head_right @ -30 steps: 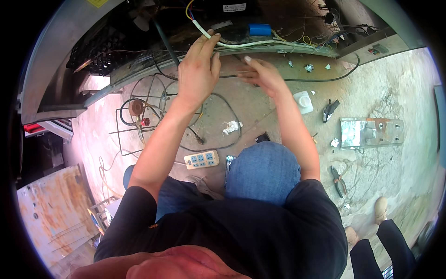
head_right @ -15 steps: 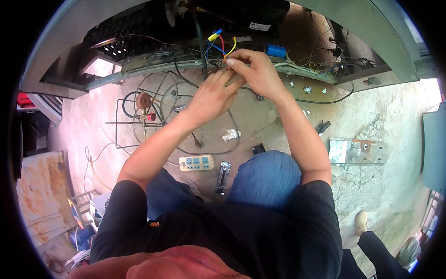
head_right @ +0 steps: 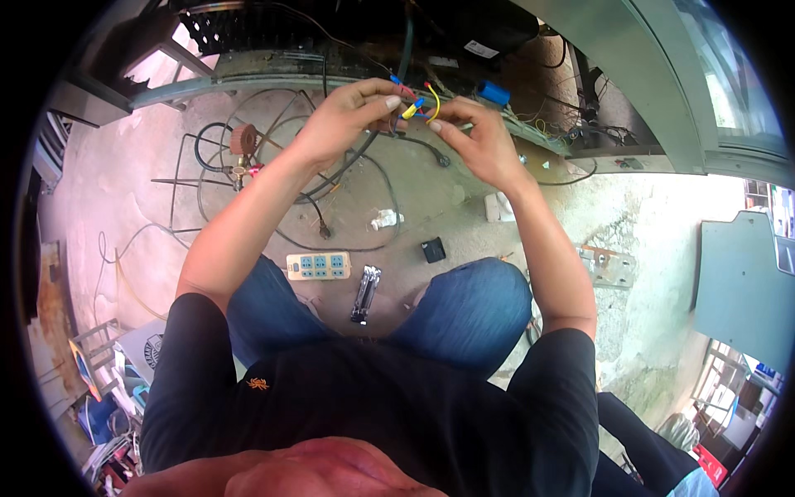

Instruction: The person connects wires at the bottom of an appliance, using wire connectors and a pair of pliers to secure the connections.

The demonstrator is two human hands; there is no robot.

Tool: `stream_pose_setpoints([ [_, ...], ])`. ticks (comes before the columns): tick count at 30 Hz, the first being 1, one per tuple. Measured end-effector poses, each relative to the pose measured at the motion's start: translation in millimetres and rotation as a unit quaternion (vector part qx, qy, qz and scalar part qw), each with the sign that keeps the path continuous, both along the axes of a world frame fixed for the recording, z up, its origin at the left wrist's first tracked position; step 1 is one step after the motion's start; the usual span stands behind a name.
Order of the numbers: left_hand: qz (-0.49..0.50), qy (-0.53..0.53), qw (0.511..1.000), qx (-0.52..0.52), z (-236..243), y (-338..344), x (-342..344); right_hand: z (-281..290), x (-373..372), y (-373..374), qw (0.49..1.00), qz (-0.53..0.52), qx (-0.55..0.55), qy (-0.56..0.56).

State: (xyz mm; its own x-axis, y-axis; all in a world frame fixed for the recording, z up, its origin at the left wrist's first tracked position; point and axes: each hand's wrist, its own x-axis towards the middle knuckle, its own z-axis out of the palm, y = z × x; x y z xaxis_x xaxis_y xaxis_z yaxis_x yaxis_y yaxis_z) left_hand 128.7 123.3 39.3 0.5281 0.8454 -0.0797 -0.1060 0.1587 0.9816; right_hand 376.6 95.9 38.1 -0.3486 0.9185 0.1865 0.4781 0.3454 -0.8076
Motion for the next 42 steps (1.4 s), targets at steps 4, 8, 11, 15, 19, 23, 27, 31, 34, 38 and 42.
stream_pose_setpoints([
  [4, 0.007, -0.048, 0.998, -0.045, -3.6, -4.2, 3.7, 12.3, -7.9, 2.7, 0.998, 0.02, -0.057, -0.03],
  [8, 0.033, -0.009, 0.999, 0.013, 1.0, 5.3, 0.3, 22.7, -18.7, 8.8, 0.978, -0.002, -0.172, 0.115],
  [11, 0.042, -0.005, 0.999, 0.03, 8.5, 6.4, 1.3, 33.7, -25.2, 11.1, 0.956, -0.078, -0.207, 0.194],
  [15, 0.034, -0.028, 0.999, 0.016, 9.3, 11.5, -2.3, 54.1, -36.5, 1.3, 0.959, -0.146, -0.159, 0.181],
  [19, 0.036, -0.044, 0.998, 0.005, 6.2, 16.1, -5.5, 58.3, -40.3, -16.5, 0.971, -0.147, -0.128, 0.138],
  [23, 0.036, -0.042, 0.998, 0.025, 2.1, 19.1, -4.6, 48.3, -39.9, -22.8, 0.995, -0.03, -0.087, 0.03],
  [27, 0.025, -0.026, 0.999, 0.023, 2.7, 19.5, -6.6, 45.6, -45.9, -14.8, 0.992, 0.019, -0.115, -0.04],
  [31, 0.014, -0.019, 0.999, 0.025, 1.5, 19.9, -4.5, 36.0, -41.2, -7.1, 0.989, 0.008, -0.138, 0.044],
  [34, 0.007, -0.011, 1.0, 0.027, 3.6, 20.3, -6.0, 34.2, -38.7, -1.5, 0.97, -0.035, -0.2, 0.134],
  [38, 0.017, -0.005, 1.0, 0.014, 4.9, 23.2, -6.9, 22.3, -31.0, 5.1, 0.968, -0.027, -0.201, 0.148],
  [42, 0.003, 0.0, 1.0, 0.025, 5.3, 25.1, -5.7, 18.9, -33.3, 9.0, 0.979, -0.068, -0.126, 0.148],
])
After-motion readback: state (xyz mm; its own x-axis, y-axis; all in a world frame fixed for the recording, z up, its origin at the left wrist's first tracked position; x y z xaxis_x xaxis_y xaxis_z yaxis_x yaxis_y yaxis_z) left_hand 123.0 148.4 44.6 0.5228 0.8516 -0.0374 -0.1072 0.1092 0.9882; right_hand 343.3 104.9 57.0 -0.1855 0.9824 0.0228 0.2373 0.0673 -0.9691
